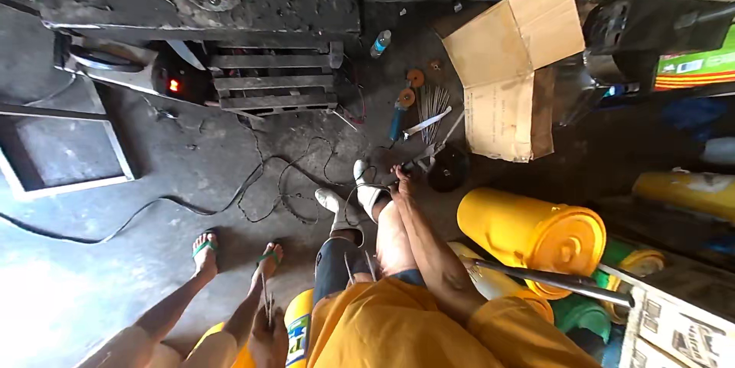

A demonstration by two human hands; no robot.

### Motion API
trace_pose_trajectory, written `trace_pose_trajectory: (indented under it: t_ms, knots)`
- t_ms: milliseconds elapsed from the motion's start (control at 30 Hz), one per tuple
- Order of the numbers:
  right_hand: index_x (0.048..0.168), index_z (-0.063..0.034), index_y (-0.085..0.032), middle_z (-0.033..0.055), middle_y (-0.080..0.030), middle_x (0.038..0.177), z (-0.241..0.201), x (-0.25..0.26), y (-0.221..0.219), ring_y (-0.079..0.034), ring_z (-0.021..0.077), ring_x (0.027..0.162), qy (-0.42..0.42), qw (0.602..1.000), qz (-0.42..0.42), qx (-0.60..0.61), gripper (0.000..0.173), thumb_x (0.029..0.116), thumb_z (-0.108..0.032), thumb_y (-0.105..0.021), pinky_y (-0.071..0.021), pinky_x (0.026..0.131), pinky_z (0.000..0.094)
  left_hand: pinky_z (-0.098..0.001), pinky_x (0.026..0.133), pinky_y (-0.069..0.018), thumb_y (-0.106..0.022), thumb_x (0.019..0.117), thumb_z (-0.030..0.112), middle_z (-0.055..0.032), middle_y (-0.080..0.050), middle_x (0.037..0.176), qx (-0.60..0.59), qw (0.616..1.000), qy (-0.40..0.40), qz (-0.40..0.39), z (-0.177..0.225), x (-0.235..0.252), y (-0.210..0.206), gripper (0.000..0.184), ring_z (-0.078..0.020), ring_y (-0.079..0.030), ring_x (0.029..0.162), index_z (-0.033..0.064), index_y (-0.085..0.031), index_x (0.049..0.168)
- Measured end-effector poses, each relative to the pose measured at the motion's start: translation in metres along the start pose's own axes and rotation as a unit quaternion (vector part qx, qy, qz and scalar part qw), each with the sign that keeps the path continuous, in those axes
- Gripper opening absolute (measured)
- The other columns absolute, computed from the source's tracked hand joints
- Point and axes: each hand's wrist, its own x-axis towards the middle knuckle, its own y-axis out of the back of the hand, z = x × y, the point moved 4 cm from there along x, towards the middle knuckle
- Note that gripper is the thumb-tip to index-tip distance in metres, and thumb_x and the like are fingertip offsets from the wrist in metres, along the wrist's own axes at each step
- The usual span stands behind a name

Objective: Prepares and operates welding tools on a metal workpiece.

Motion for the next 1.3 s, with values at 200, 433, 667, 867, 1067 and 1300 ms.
trace_pose_trajectory:
  t_ms: [200,433,667,867,1067,1300]
  knots:
    - [0.130,-0.0051,-0.056,0.0137,-0.063,0.116,0.038,-0.015,-0.016,-0.062,0.0221,0.100,-0.007,0.996,-0.032,-0.079,0.037,0.0947,-0.002,-0.068,-0.0552,0.085,0.0432,-0.0510,0.069,-0.0527,-0.062,0.0999,0.021,-0.0169,-0.066,0.084,0.010,0.999,-0.037,-0.034,0.040,0.021,-0.017,0.033,-0.0266,-0.062,0.071,-0.0029,-0.065,0.122]
    - [0.132,-0.0004,-0.056,0.0187,-0.061,0.126,0.050,-0.044,-0.025,-0.059,0.0253,0.111,0.009,0.985,-0.051,-0.164,0.048,0.0877,0.006,-0.072,-0.0522,0.094,0.0436,-0.0510,0.066,-0.0513,-0.060,0.0992,0.021,-0.0151,-0.066,0.085,0.009,0.998,-0.060,-0.036,0.052,0.030,-0.015,0.032,-0.0255,-0.060,0.068,0.0035,-0.065,0.126]
    - [0.135,0.0051,-0.057,0.0224,-0.063,0.130,0.085,-0.062,-0.044,-0.060,0.0264,0.120,-0.044,0.927,-0.160,-0.336,0.054,0.0865,-0.004,-0.079,-0.0502,0.104,0.0427,-0.0413,0.061,-0.0473,-0.061,0.0997,0.023,-0.0091,-0.061,0.077,-0.015,0.998,-0.025,0.055,0.057,0.038,0.011,0.032,-0.0163,-0.053,0.061,0.0027,-0.066,0.124]
    - [0.149,-0.0045,-0.050,0.0191,-0.059,0.142,0.080,-0.068,-0.045,-0.058,0.0243,0.130,0.000,0.855,-0.304,-0.420,0.069,0.0876,-0.010,-0.079,-0.0483,0.111,0.0410,-0.0335,0.063,-0.0470,-0.060,0.1004,0.018,-0.0064,-0.062,0.079,-0.034,0.998,0.021,0.057,0.065,0.032,-0.013,0.028,-0.0106,-0.052,0.063,0.0015,-0.067,0.122]
    - [0.144,0.0015,-0.053,0.0219,-0.061,0.138,0.049,-0.058,-0.014,-0.059,0.0258,0.129,-0.006,0.845,-0.305,-0.438,0.063,0.0885,-0.013,-0.079,-0.0473,0.112,0.0411,-0.0345,0.067,-0.0495,-0.063,0.0986,0.016,-0.0105,-0.065,0.087,-0.068,0.997,0.020,0.041,0.110,0.021,-0.053,0.028,-0.0124,-0.055,0.068,-0.0008,-0.067,0.121]
    - [0.141,0.0057,-0.053,0.0221,-0.062,0.137,-0.017,0.001,0.025,-0.060,0.0250,0.128,-0.028,0.766,-0.359,-0.532,0.061,0.0894,-0.015,-0.079,-0.0459,0.113,0.0378,-0.0214,0.077,-0.0524,-0.060,0.1006,0.011,-0.0079,-0.069,0.103,-0.199,0.971,0.066,0.112,0.180,-0.005,-0.100,0.027,-0.0018,-0.060,0.081,-0.0065,-0.064,0.121]
